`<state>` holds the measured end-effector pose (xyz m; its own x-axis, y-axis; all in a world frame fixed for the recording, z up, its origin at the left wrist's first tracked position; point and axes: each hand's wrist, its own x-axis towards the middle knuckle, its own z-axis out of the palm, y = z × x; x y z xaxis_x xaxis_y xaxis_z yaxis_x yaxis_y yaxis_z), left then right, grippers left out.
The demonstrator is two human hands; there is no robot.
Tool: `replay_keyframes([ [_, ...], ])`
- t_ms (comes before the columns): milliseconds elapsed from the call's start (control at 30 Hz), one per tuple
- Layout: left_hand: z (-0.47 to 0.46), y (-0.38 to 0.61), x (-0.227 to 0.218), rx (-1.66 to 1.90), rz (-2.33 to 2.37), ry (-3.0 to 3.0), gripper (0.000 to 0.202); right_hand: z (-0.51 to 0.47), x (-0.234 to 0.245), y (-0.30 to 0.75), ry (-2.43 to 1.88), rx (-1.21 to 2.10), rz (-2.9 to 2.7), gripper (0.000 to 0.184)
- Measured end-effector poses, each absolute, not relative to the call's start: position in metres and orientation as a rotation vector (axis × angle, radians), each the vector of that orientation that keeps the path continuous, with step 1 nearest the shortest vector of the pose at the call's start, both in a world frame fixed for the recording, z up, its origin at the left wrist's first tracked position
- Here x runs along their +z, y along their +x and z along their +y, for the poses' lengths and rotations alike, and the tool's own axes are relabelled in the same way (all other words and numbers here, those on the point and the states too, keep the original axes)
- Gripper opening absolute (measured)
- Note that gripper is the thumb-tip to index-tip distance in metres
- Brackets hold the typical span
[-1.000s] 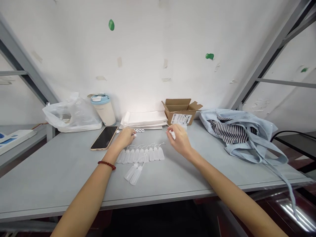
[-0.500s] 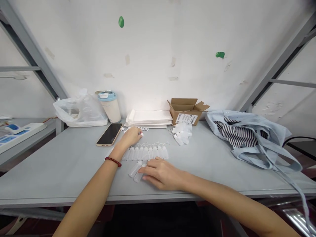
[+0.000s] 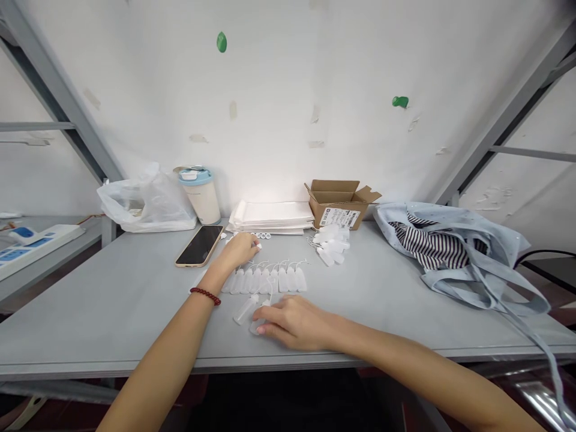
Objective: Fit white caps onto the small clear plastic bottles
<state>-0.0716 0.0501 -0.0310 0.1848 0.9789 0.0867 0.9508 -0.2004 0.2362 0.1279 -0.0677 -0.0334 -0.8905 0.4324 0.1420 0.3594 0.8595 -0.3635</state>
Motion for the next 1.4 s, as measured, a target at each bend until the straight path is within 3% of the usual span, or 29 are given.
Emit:
replay_keyframes([
  [300,0.048,-0.071,-0.031,0.418,1.847,2.286,0.022,-0.069,-0.032,0.128,-0.708,0.433,-2.800,0.024],
  [467,0.047,-0.065,-0.028,0.651,1.759,2.204,0.020,-0.068,-0.038,0.130,-0.735,0.316,-2.743,0.014],
  [733,0.039,-0.062,-0.010,0.941,1.517,1.800,0.027,-0.050,-0.039,0.139,-0.763,0.075,-2.406,0.017],
  [1033,0.018,-0.051,0.010,0.859,1.089,1.675,0.026,-0.016,-0.031,0.160,-0.986,-0.100,-2.262,0.019],
  [1400,0.006,-0.032,0.014,0.947,1.062,1.727,0.026,-0.007,-0.032,0.166,-0.969,-0.319,-2.251,0.024],
])
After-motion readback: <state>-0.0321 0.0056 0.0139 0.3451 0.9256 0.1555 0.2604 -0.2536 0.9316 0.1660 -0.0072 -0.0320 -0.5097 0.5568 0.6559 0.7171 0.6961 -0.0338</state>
